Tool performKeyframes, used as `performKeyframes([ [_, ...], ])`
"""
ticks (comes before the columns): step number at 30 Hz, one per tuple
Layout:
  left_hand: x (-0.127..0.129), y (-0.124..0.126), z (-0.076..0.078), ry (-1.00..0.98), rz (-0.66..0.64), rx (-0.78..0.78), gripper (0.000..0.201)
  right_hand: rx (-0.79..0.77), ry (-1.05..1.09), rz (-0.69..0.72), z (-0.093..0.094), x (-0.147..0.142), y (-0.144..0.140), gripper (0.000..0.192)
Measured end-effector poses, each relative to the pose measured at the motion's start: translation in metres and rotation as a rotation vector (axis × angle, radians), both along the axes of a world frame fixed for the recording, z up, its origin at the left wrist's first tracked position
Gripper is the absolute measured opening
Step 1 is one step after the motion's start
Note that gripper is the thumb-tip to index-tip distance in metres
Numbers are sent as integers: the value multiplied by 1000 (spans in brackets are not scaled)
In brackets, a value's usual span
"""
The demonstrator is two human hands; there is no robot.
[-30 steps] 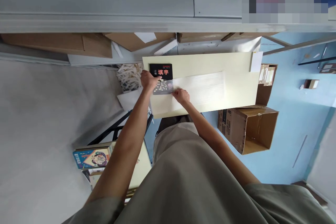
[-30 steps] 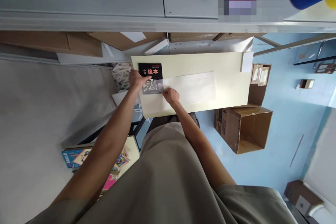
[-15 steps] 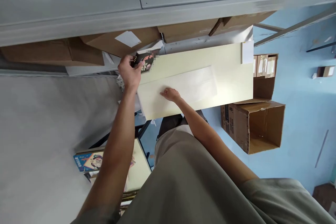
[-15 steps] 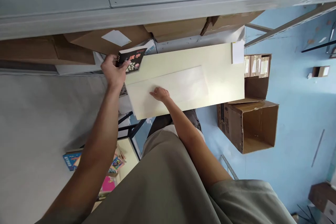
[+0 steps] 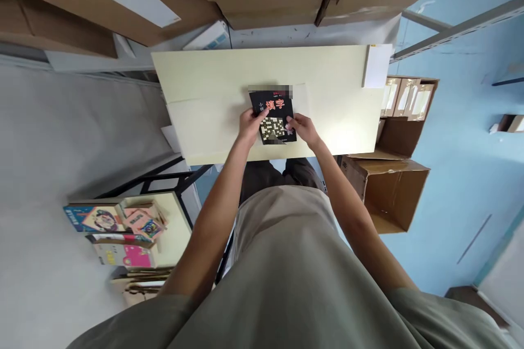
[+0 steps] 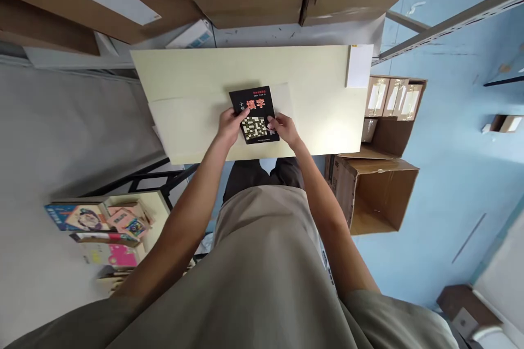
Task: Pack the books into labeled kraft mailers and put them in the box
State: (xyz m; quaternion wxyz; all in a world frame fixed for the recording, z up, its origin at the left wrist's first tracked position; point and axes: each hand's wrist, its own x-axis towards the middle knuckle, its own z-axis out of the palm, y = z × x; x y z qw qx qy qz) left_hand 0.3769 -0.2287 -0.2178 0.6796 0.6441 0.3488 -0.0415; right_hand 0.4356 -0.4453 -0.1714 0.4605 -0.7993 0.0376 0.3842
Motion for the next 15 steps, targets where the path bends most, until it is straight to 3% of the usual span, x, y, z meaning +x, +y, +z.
performKeyframes([
  [3, 6, -22, -20, 84, 57, 148, 58, -37, 30, 25, -5, 1, -10, 31],
  [5, 9, -24, -26, 125, 72, 224, 51, -95, 3, 26, -7, -1, -7, 27],
  [10, 9, -19, -28, 174, 91, 263, 45, -136, -46, 23, -1, -7, 2, 31],
  [15, 4, -17, -30, 185, 75, 331, 54, -205, -118, 132, 3, -1, -13, 30],
])
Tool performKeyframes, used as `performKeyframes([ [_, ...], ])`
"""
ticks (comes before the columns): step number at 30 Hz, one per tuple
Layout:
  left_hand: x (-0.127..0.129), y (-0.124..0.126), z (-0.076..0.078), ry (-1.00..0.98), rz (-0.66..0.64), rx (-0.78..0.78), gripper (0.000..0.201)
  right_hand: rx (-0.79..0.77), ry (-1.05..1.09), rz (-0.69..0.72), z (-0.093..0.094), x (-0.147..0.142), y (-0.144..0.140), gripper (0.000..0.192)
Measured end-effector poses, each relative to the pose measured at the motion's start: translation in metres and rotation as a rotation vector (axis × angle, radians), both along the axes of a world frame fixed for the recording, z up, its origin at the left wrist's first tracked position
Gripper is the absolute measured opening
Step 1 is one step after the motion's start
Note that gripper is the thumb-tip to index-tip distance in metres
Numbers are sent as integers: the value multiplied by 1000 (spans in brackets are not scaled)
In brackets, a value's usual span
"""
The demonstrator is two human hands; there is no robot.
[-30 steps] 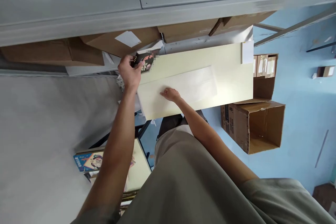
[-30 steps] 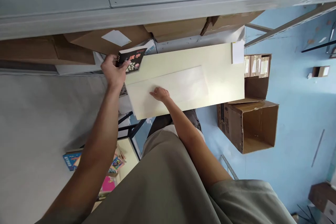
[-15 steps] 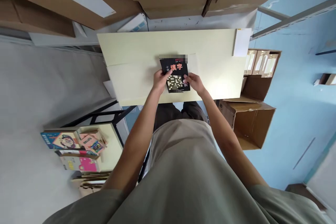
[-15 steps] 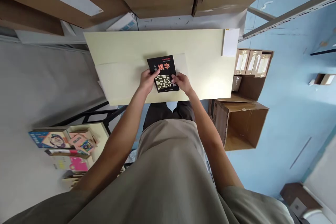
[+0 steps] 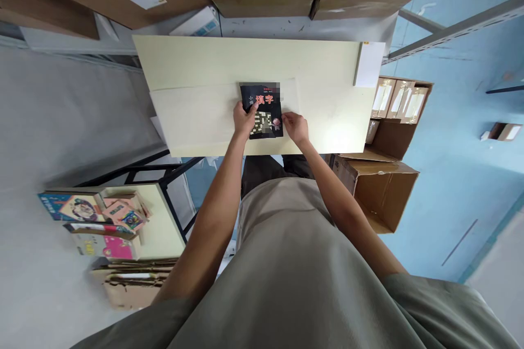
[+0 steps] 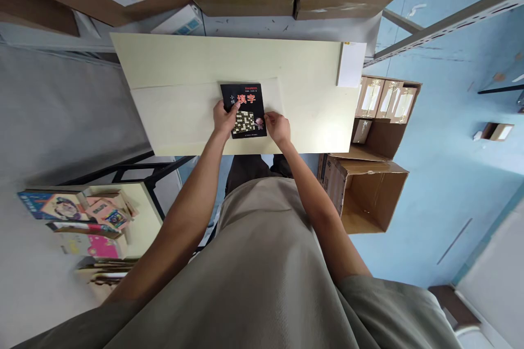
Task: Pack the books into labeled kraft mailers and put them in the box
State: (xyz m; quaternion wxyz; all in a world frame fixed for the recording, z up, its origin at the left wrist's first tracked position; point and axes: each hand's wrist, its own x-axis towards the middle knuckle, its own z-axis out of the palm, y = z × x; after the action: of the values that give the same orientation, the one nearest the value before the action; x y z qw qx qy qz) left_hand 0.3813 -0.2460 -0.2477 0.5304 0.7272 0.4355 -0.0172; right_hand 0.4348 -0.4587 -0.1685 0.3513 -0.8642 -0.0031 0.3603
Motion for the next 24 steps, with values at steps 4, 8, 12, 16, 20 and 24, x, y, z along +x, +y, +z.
performKeyframes([
  [4, 1, -2, -6, 10, -14, 10, 60, -144, -187, -82, -6, 13, -22, 34],
  [8, 3, -5, -9, -51, 21, 3, 54, -203, -159, -134, -19, 25, -29, 32],
  [12, -1, -2, -3, -76, 31, -73, 42, -245, -98, -98, -27, 30, -25, 20],
  [16, -8, 4, 1, -51, 4, -63, 43, -220, -109, -102, -31, 31, -28, 21],
  [20, -12, 10, -4, -62, -22, -38, 51, -160, -121, -152, -38, 32, -34, 20],
  [24, -13, 15, -11, -49, -41, -16, 54, -147, -122, -151, -43, 36, -38, 17],
])
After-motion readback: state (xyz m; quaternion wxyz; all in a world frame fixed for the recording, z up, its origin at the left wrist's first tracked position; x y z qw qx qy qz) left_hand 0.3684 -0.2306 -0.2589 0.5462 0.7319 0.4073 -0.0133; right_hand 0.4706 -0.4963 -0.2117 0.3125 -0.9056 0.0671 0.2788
